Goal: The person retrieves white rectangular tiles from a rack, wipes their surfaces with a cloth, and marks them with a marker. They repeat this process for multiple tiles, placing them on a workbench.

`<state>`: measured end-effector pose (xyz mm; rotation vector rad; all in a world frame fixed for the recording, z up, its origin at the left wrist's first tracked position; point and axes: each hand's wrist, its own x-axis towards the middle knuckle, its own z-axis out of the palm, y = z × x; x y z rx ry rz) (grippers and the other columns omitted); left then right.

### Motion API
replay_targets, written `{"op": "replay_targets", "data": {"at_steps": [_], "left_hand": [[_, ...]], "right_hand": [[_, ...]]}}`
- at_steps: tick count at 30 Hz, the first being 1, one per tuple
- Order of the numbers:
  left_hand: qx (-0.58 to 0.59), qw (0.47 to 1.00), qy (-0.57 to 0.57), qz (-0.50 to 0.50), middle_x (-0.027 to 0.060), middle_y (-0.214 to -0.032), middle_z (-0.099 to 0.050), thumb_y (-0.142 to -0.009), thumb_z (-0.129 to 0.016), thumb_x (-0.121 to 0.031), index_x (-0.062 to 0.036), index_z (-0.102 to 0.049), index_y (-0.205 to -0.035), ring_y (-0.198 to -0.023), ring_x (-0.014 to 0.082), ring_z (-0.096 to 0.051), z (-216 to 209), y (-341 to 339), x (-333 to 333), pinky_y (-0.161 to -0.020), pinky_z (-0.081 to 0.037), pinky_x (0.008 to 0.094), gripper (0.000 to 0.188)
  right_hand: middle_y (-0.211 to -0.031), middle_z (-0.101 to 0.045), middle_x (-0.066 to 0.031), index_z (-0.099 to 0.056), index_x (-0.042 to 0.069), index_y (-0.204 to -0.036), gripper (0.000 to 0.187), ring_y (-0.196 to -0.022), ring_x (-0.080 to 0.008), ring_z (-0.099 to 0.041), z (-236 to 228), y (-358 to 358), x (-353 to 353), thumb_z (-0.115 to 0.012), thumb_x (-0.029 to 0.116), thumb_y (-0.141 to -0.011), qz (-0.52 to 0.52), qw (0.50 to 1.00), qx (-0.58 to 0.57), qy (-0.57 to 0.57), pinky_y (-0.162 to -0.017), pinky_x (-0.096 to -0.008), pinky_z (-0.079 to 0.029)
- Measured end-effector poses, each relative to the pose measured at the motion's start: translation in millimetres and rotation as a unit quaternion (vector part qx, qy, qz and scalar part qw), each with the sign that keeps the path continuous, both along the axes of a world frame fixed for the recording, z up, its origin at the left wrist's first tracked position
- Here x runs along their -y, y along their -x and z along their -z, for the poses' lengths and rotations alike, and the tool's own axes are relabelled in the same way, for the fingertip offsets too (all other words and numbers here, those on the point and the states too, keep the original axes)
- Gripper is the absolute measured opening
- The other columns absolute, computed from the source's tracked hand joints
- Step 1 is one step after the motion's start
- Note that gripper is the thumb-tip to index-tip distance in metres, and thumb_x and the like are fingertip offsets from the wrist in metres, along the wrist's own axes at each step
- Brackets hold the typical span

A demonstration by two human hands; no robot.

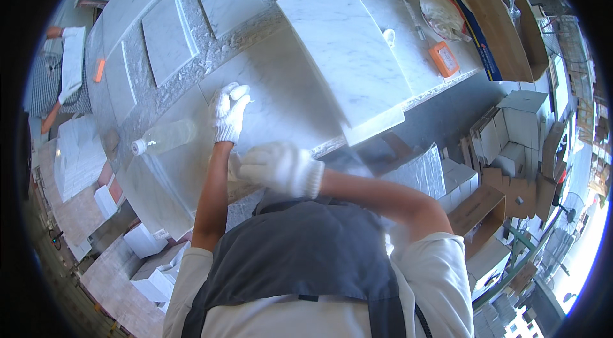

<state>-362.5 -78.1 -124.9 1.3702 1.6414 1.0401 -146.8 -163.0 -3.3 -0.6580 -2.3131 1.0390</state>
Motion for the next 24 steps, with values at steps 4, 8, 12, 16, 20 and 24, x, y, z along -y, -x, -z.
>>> {"op": "replay_targets", "data": {"at_steps": [4,8,12,16,20,24], "left_hand": [[-0.103,0.994,-0.032,0.019,0.01,-0.12,-0.064,-0.079,-0.081,0.0,-0.0001,-0.064,-0.124,-0.112,0.0201,-0.062,-0.4,0.5,-0.5,-0.089,-0.059,0.0337,0.048],[0.147,0.986,0.065,-0.032,0.0127,-0.133,-0.057,-0.079,-0.08,0.001,0.0015,-0.057,-0.134,-0.119,0.0237,-0.059,-6.7,-5.5,0.8,-0.095,-0.057,0.0357,0.059],[0.058,0.995,0.082,-0.021,0.0151,-0.14,-0.053,-0.08,-0.08,0.0,0.0003,-0.053,-0.139,-0.126,0.0264,-0.055,-17.2,-9.5,9.4,-0.105,-0.05,0.0379,0.066],[-0.005,0.997,0.077,-0.027,0.0152,-0.144,-0.05,-0.079,-0.08,-0.001,-0.0003,-0.049,-0.143,-0.134,0.0267,-0.049,-28.3,-12.8,16.4,-0.109,-0.047,0.0387,0.071],[-0.007,0.993,0.113,-0.044,0.0159,-0.15,-0.044,-0.079,-0.082,-0.007,-0.0015,-0.042,-0.15,-0.14,0.0273,-0.043,-47.5,-14.0,25.6,-0.112,-0.044,0.0395,0.082],[-0.094,0.986,0.13,-0.048,0.0178,-0.152,-0.044,-0.077,-0.085,-0.015,-0.0025,-0.036,-0.154,-0.143,0.0291,-0.041,-79.9,-6.6,47.7,-0.117,-0.037,0.0415,0.092]], "right_hand": [[-0.127,-0.063,-0.0149,-0.067,0.01,-0.125,0.047,-0.121,-0.0351,-0.06,-6.9,-66.2,-30.6,-0.073,0.018,-0.08,0.236,0.946,0.016,-0.222,-0.098,-0.0445,-0.052],[-0.137,-0.059,-0.0162,-0.065,0.014,-0.133,0.05,-0.134,-0.0379,-0.05,-17.5,-128.7,-79.2,-0.073,0.027,-0.086,0.212,0.944,0.208,-0.142,-0.113,-0.0493,-0.04],[-0.153,-0.048,-0.0151,-0.056,0.017,-0.143,0.053,-0.144,-0.0375,-0.04,-4.9,-120.5,-118.6,-0.055,0.048,-0.1,0.212,0.918,0.276,-0.189,-0.123,-0.0489,-0.027],[-0.16,-0.04,-0.011,-0.048,0.018,-0.15,0.059,-0.15,-0.0335,-0.032,19.9,-90.0,-189.7,-0.043,0.055,-0.104,0.231,0.902,0.275,-0.239,-0.126,-0.0475,-0.02],[-0.161,-0.04,-0.0083,-0.049,0.02,-0.149,0.058,-0.151,-0.0317,-0.03,33.9,-87.1,-235.8,-0.038,0.057,-0.104,0.268,0.888,0.288,-0.239,-0.126,-0.0466,-0.02],[-0.151,-0.05,-0.0098,-0.056,0.021,-0.14,0.053,-0.148,-0.0329,-0.034,29.2,-132.4,-255.3,-0.04,0.057,-0.104,0.334,0.863,0.281,-0.254,-0.124,-0.0472,-0.025]]}}
